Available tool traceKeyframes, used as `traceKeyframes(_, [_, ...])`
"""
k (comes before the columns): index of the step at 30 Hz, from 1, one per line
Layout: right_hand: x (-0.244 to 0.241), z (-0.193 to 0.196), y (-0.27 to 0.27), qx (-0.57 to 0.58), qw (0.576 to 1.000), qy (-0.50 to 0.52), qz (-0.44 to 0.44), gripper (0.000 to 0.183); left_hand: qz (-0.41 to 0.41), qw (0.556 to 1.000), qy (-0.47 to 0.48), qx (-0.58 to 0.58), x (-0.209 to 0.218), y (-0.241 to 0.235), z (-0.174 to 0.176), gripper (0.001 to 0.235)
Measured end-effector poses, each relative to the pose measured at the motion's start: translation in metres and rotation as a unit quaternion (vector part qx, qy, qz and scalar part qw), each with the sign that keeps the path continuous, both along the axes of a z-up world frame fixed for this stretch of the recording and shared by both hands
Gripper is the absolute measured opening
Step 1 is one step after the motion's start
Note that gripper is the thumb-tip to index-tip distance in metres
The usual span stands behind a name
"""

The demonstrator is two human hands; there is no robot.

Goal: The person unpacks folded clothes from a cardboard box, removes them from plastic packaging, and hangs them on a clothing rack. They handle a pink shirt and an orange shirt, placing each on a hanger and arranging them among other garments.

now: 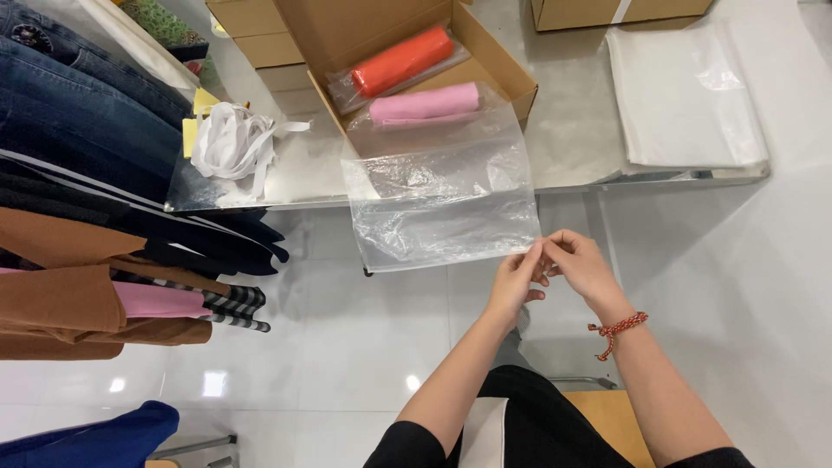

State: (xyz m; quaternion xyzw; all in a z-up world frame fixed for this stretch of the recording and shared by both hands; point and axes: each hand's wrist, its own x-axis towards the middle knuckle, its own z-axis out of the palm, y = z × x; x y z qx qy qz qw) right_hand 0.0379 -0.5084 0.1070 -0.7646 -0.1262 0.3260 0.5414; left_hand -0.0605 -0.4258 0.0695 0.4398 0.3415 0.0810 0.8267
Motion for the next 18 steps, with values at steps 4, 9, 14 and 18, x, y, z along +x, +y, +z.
traceKeyframes(4, [0.007,-0.015,-0.007,-0.032,0.998,-0.05,0.027,0.023,0.01,1.0,0.002,0.016,0.017,-0.01,-0.037,0.048])
traceKeyframes(9, [0.009,-0.018,-0.006,-0.063,0.994,-0.056,0.072,0.032,0.024,1.0,0.001,0.008,0.019,-0.008,-0.039,0.049])
traceKeyframes(14, [0.006,-0.026,-0.005,0.019,0.998,-0.028,0.056,0.026,0.067,0.998,-0.01,-0.008,0.012,0.003,-0.061,0.044])
traceKeyframes(18, [0.012,-0.041,-0.013,0.051,0.998,0.03,-0.006,0.023,0.136,0.99,0.025,-0.03,-0.024,0.028,-0.091,0.039])
